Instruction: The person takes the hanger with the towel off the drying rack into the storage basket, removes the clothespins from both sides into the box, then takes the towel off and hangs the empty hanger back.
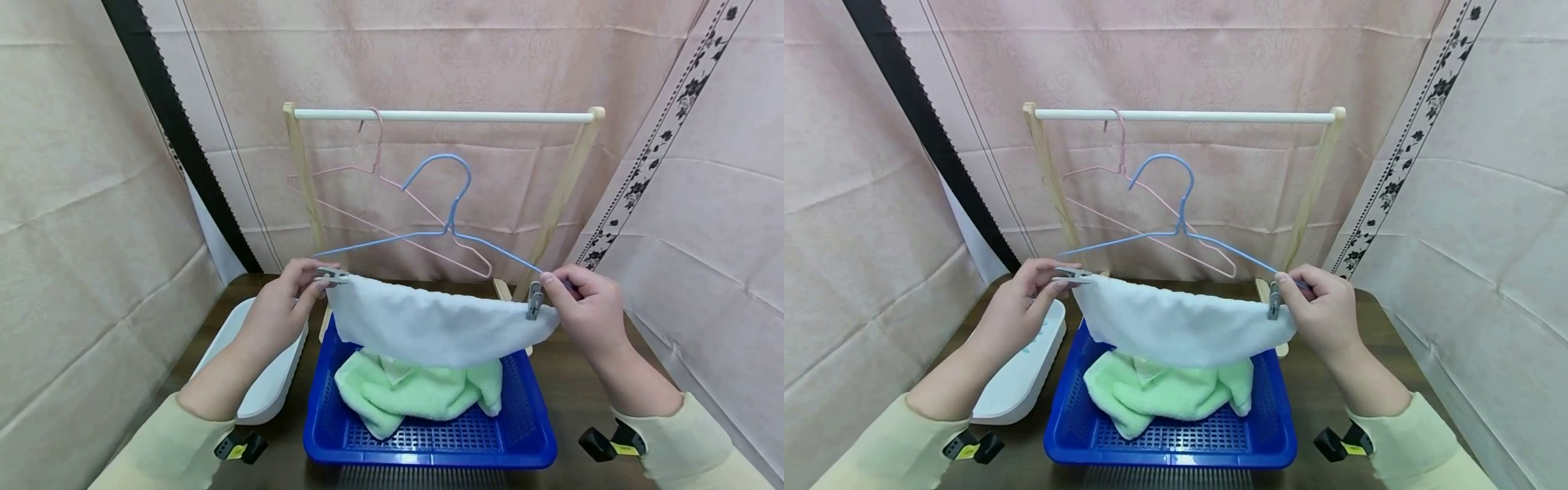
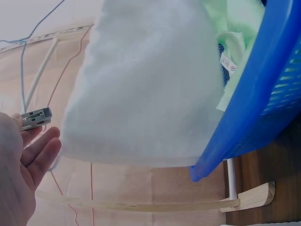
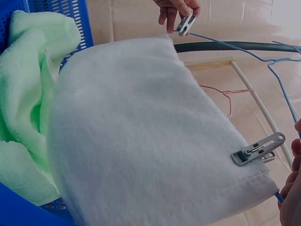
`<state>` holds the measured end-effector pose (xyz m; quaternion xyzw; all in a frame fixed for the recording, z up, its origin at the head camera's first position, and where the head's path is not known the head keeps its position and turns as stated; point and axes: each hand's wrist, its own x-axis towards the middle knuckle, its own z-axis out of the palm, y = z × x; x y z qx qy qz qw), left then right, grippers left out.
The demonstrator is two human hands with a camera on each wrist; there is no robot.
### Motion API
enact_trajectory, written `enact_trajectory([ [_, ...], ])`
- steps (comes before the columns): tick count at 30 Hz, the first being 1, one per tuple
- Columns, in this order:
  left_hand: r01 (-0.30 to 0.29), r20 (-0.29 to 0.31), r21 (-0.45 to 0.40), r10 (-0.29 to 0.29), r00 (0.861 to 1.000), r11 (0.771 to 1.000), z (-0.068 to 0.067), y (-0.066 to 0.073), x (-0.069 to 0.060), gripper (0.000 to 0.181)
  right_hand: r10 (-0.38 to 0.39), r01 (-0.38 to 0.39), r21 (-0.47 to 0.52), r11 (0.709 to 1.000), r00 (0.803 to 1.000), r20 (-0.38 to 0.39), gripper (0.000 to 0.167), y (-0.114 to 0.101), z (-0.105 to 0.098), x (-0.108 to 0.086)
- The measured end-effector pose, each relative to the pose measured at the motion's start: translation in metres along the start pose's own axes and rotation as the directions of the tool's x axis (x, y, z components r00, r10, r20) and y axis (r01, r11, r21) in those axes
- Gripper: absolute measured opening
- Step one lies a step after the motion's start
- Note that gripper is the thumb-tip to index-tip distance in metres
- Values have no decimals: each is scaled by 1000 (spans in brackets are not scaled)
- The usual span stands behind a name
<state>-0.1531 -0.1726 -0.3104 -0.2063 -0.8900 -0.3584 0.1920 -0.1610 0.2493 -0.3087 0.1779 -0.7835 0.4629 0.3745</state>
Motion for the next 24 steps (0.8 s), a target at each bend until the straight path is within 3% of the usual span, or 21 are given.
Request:
enact_trajectory([
  [13, 18, -33, 26, -17, 999, 1000, -6, -1, -4, 33, 30, -30, 1, 1000, 1000, 0, 17, -3, -2, -1],
  [24, -17, -81, 104, 25, 996, 994, -16, -6, -12, 44, 28, -28, -22, 999, 1000, 7, 17, -1, -2, -2],
])
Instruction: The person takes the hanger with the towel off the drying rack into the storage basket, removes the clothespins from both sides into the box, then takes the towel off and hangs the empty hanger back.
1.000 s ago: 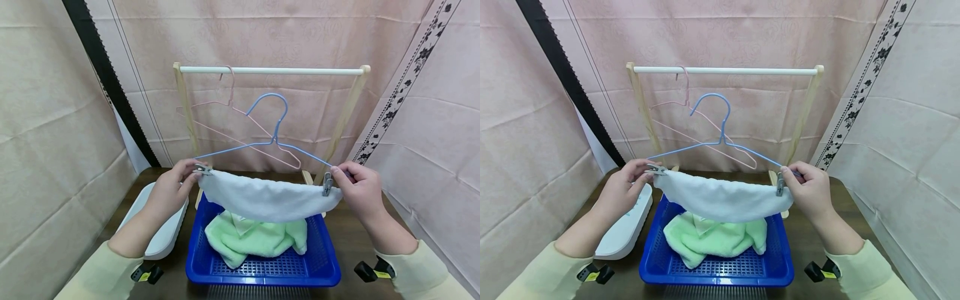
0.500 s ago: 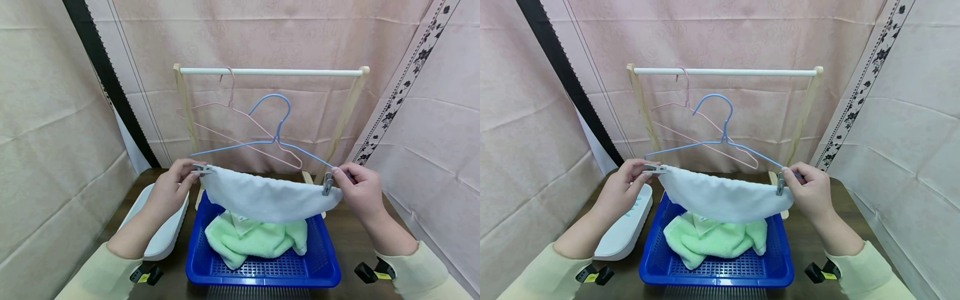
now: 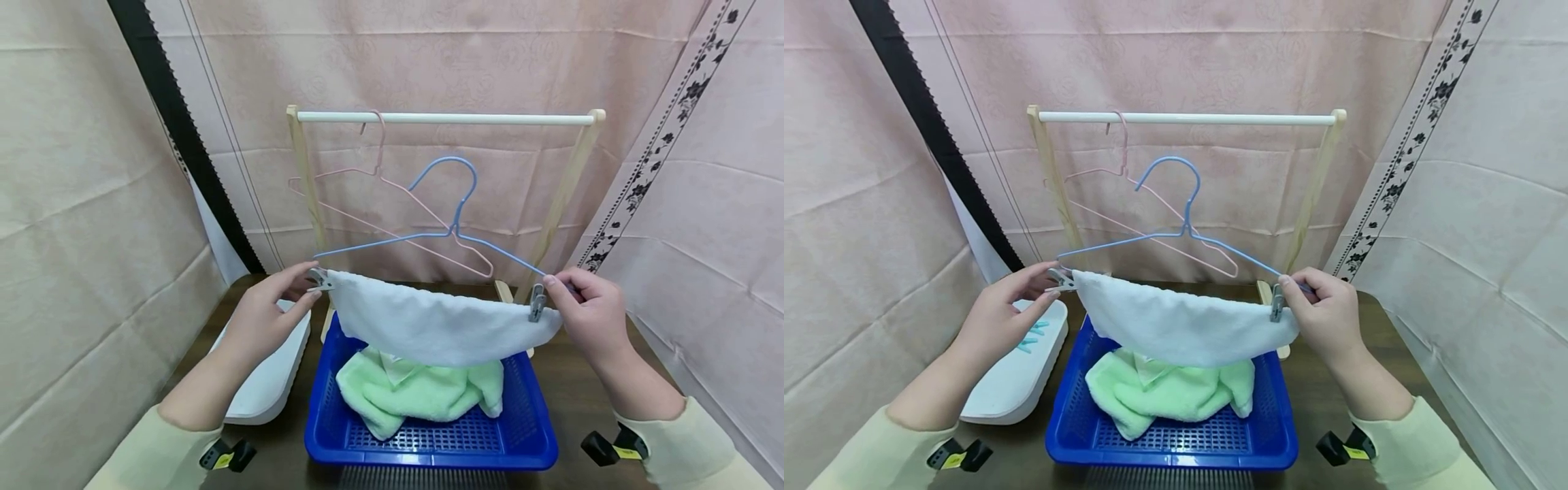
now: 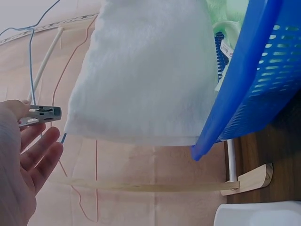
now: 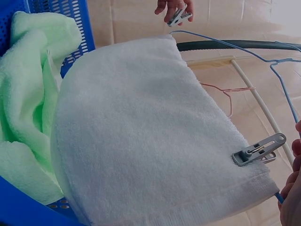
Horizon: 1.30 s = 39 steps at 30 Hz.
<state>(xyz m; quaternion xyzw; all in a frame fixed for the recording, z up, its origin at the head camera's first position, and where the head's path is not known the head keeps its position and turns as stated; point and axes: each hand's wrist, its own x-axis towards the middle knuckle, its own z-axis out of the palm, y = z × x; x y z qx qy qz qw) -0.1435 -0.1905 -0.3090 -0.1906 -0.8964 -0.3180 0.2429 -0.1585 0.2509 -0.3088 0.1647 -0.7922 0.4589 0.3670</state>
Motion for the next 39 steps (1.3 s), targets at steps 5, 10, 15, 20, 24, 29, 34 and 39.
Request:
enact_trajectory([
  [5, -18, -24, 29, 19, 1000, 999, -5, -5, -2, 45, -1, 1, -8, 1000, 1000, -4, 17, 0, 0, -1],
  [10, -16, -27, 81, 18, 999, 997, -10, -11, -5, 44, -1, 1, -6, 1000, 1000, -11, 17, -1, -1, -1],
  [15, -20, 0, 147, 21, 1000, 989, -13, -20, -6, 43, -4, 4, 3, 1000, 1000, -19, 17, 2, -2, -2],
  [20, -13, 81, 221, -5, 997, 975, -17, -30, -6, 42, -6, 6, 2, 1000, 1000, -25, 17, 6, -2, -2],
  [24, -14, 163, 295, -36, 986, 955, -19, -39, -5, 43, -2, 1, -2, 1000, 1000, -24, 17, 7, -3, -2],
  [29, -2, 267, 381, -108, 958, 925, -20, -53, -3, 43, 9, -9, -8, 1000, 1000, -26, 17, 4, -3, -2],
  [34, -11, 328, 422, -141, 934, 907, -20, -67, -3, 39, 11, -11, -6, 1000, 1000, -28, 16, 6, -2, -3],
  [39, -56, 417, 453, -156, 895, 890, -18, -80, -3, 34, 17, -17, -5, 1000, 999, -27, 15, 8, -2, -3],
])
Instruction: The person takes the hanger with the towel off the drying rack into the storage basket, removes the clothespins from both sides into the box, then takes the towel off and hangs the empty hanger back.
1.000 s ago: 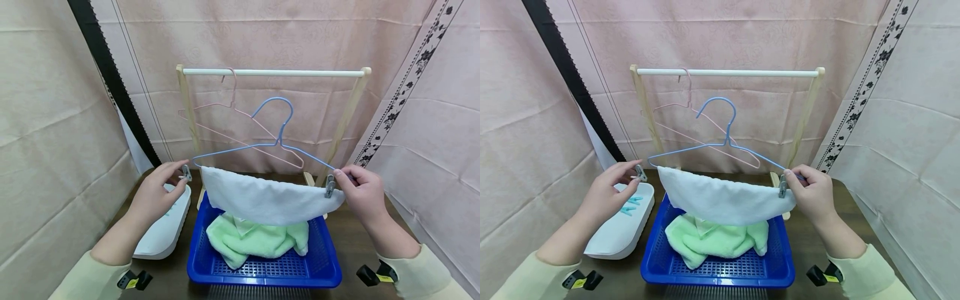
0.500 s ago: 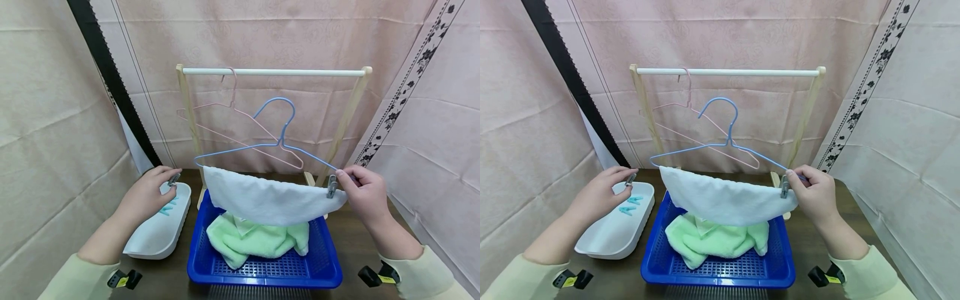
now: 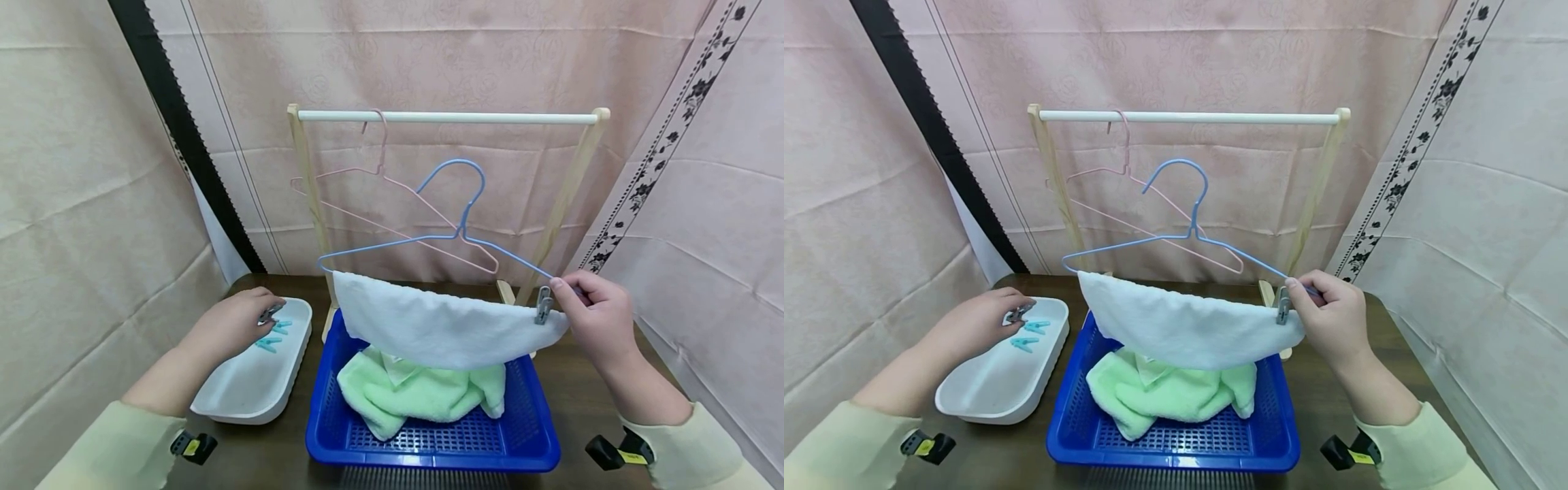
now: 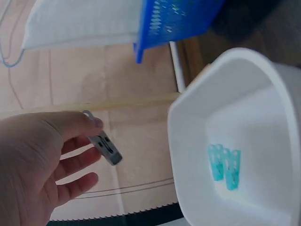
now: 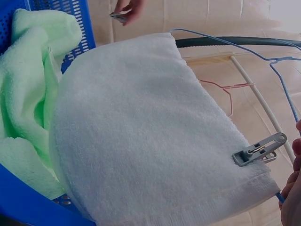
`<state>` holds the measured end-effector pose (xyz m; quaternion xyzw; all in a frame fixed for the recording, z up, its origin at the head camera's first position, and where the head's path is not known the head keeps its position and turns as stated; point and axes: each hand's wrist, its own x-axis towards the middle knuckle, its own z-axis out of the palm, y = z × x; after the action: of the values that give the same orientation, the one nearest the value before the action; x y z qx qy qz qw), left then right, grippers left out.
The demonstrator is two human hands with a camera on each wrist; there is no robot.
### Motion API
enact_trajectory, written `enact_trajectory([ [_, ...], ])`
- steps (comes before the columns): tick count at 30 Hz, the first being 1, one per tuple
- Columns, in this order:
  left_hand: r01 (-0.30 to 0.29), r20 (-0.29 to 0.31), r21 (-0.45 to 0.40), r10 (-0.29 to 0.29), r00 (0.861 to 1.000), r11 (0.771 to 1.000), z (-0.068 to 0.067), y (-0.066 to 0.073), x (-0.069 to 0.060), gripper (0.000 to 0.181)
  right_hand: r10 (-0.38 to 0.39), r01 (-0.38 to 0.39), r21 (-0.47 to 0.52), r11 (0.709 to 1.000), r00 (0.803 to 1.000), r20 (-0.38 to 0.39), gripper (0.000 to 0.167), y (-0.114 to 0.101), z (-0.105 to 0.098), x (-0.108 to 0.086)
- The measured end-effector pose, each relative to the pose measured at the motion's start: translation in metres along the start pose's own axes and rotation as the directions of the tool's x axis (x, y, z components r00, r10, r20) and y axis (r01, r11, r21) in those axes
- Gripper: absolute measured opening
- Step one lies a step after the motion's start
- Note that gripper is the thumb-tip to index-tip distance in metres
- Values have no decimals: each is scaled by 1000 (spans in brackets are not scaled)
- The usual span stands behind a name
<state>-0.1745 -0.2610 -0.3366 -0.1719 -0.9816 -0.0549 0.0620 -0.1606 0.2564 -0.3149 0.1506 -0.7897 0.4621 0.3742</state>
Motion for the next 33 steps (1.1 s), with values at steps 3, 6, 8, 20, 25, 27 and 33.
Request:
enact_trajectory([
  [3, -8, 61, 22, 7, 998, 1000, 6, -7, 3, 33, 3, -3, -2, 1000, 1000, -1, 16, 1, 0, 0],
  [6, 0, 123, 40, -5, 992, 999, 13, -14, 8, 31, -11, 11, -1, 1000, 1000, -4, 16, 1, 1, 0],
  [8, 4, 156, 52, -12, 988, 999, 18, -18, 10, 30, -22, 22, 0, 1000, 1000, -6, 17, 1, 1, 0],
  [20, -1, 334, 80, -26, 942, 997, 39, -30, 13, 25, -56, 56, -7, 998, 998, 2, 17, 0, 2, 0],
  [25, 9, 380, 90, -42, 924, 996, 52, -34, 11, 23, -46, 46, -12, 999, 999, 7, 18, 0, 1, -2],
  [27, 20, 384, 96, -55, 922, 995, 57, -36, 11, 23, -32, 32, -12, 999, 999, 11, 18, 0, 1, -3],
  [33, 71, 402, 88, -101, 910, 994, 66, -40, 10, 19, -16, 16, -8, 1000, 1000, 13, 19, -1, 2, -4],
])
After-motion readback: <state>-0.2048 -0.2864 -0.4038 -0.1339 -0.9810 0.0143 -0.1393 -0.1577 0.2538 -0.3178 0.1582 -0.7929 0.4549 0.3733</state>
